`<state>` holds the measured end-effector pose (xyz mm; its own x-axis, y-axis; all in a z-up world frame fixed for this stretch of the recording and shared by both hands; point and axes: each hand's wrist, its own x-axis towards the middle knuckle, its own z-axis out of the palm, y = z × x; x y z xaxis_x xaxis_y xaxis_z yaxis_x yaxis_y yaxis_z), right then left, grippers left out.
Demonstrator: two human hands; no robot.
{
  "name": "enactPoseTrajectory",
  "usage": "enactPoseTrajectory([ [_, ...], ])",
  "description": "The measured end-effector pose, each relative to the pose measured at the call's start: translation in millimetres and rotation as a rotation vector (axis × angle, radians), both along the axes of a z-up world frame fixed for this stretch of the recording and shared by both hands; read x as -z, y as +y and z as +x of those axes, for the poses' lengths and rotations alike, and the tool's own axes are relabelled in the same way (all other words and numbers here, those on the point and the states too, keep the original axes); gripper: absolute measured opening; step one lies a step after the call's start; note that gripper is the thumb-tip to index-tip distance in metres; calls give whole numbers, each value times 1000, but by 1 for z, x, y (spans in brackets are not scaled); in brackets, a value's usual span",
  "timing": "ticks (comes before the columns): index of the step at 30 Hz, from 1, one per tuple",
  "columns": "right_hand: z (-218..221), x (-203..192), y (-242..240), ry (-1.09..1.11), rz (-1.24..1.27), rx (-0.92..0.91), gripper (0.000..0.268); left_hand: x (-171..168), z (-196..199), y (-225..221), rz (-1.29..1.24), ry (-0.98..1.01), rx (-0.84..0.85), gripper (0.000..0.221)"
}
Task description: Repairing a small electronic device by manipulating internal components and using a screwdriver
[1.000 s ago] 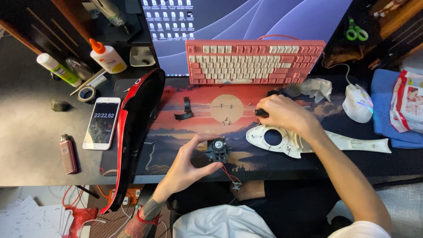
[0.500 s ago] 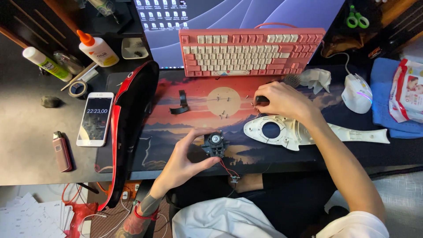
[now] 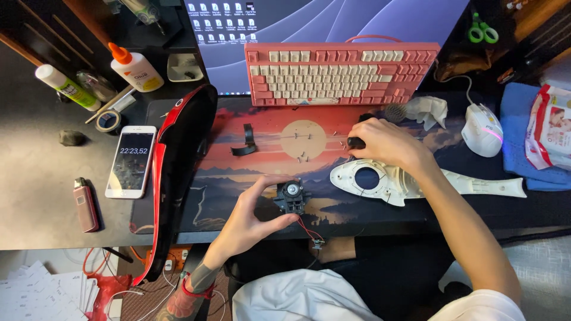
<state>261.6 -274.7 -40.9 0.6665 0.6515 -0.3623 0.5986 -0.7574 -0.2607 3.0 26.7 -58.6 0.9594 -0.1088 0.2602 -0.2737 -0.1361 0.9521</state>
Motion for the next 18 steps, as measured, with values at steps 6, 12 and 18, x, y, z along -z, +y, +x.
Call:
enactPoseTrajectory([
  [6, -13, -17, 10, -22, 267, -35, 31, 3, 1, -1, 67, -5, -46, 73],
  [12, -53, -53, 39, -44, 713, -168, 14, 7, 1, -1, 89, -30, -69, 70],
  [18, -83, -80, 66, 175, 953, -265, 14, -1, 0, -5, 98, -55, -94, 66],
])
